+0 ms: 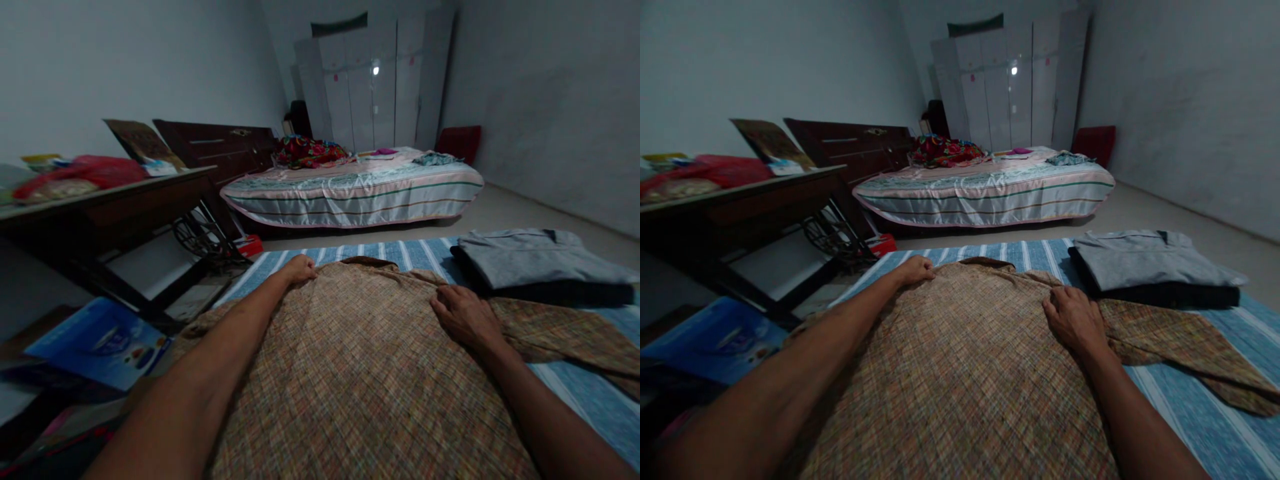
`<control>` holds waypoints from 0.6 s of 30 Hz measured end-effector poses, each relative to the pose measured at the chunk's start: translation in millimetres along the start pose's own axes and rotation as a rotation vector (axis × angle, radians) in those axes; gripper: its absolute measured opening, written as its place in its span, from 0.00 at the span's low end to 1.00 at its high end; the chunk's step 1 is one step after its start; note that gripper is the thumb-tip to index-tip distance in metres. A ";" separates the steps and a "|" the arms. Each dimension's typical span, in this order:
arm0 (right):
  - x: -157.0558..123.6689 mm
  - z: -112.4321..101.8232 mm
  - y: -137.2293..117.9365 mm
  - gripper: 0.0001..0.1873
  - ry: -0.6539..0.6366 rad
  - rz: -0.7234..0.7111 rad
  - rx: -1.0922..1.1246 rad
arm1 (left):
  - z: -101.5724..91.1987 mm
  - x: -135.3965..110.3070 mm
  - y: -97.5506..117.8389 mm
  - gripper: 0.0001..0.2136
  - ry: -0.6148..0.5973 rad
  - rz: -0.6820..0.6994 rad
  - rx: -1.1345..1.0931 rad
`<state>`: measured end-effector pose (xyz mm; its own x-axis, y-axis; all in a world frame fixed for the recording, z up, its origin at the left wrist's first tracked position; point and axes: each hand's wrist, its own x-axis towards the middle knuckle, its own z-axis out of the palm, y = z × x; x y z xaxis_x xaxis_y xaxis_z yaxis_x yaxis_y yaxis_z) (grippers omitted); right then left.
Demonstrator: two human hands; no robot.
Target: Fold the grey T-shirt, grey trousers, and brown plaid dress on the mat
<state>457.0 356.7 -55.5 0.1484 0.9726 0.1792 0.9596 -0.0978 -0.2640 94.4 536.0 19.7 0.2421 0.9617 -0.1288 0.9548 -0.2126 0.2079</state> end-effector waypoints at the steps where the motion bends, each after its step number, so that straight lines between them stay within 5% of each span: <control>1: -0.1 0.0 0.0 0.16 0.001 0.000 -0.002 | -0.3 -1.1 0.4 0.07 0.019 0.005 0.047; 13: 1.7 0.3 -0.3 0.15 0.012 0.006 0.008 | -8.8 -22.2 -3.9 0.12 0.016 -0.029 0.446; 18: 0.7 -2.0 -2.8 0.14 0.017 0.009 0.012 | -6.0 -27.2 21.5 0.11 0.123 -0.040 0.503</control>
<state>454.9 357.2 -52.7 0.1614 0.9678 0.1932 0.9553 -0.1041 -0.2767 107.2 506.3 33.5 0.2103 0.9776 -0.0057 0.9351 -0.2028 -0.2907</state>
